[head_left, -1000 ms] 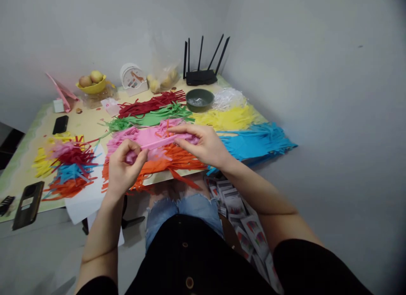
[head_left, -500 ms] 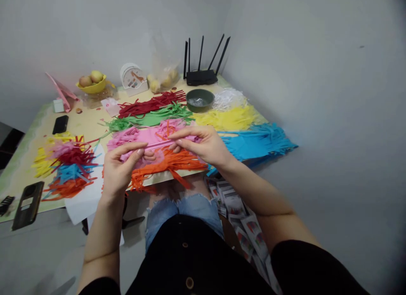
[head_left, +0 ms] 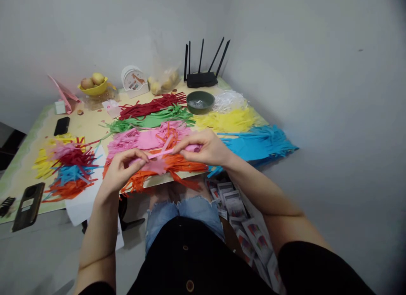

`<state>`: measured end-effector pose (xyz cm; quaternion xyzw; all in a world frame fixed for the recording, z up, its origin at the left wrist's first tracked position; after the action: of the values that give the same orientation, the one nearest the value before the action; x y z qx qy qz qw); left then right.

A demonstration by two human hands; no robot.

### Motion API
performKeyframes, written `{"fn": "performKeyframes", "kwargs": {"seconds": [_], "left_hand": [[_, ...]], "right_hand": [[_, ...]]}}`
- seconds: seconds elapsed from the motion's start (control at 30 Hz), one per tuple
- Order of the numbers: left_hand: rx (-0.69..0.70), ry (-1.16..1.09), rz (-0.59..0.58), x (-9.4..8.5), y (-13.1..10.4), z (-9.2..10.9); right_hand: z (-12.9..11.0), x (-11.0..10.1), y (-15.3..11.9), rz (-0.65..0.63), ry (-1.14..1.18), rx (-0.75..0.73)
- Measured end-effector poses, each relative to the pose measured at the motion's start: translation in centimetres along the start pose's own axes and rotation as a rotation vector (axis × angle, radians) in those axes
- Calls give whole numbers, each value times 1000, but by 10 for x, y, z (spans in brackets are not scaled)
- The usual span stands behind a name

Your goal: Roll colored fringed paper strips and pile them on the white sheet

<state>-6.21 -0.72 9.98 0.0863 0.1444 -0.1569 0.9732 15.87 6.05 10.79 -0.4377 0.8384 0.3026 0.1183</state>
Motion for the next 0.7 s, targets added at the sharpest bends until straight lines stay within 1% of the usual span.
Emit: {"fn": "performKeyframes", "kwargs": {"seconds": [0.03, 0.1, 0.2, 0.23, 0.27, 0.3, 0.37, 0.43, 0.5, 0.57, 0.6, 0.63, 0.7], "left_hand": [[10, 125, -22, -2, 1, 4], [48, 315, -71, -2, 6, 11], [29, 409, -238, 7, 15, 13], [17, 425, -274, 9, 17, 11], [14, 459, -282, 11, 18, 9], [25, 524, -263, 13, 18, 7], [96, 737, -161, 16, 16, 2], [216, 973, -42, 22, 11, -2], [364, 1101, 29, 32, 4, -7], [474, 1074, 55, 38, -2, -15], [495, 1021, 65, 39, -3, -19], [488, 961, 78, 39, -4, -24], [415, 868, 115, 36, -5, -35]], "right_hand": [[-4, 1, -1, -36, -116, -37], [-11, 5, -2, -106, -257, -126], [-14, 8, -4, -184, -338, -192], [-13, 8, -6, -207, -348, -187], [-10, 7, -7, -232, -343, -172], [-6, 7, -9, -260, -322, -144], [6, 5, -12, -281, -218, -48], [23, 3, -13, -229, -26, 81], [42, 8, -12, -163, 203, 196], [56, 22, -10, -189, 409, 267], [61, 31, -9, -222, 495, 294], [63, 40, -9, -246, 572, 319], [65, 55, -9, -242, 702, 360]]}}
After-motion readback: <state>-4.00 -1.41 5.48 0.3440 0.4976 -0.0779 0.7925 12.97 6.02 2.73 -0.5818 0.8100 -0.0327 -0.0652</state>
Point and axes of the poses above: each hand's wrist, its own y-axis towards the middle knuckle, its own x-axis out of the palm, z = x × y, the point moved 4 cm from there along y, towards the middle knuckle, and after that the axes turned 14 degrees about -z, right-handed, at the moved point
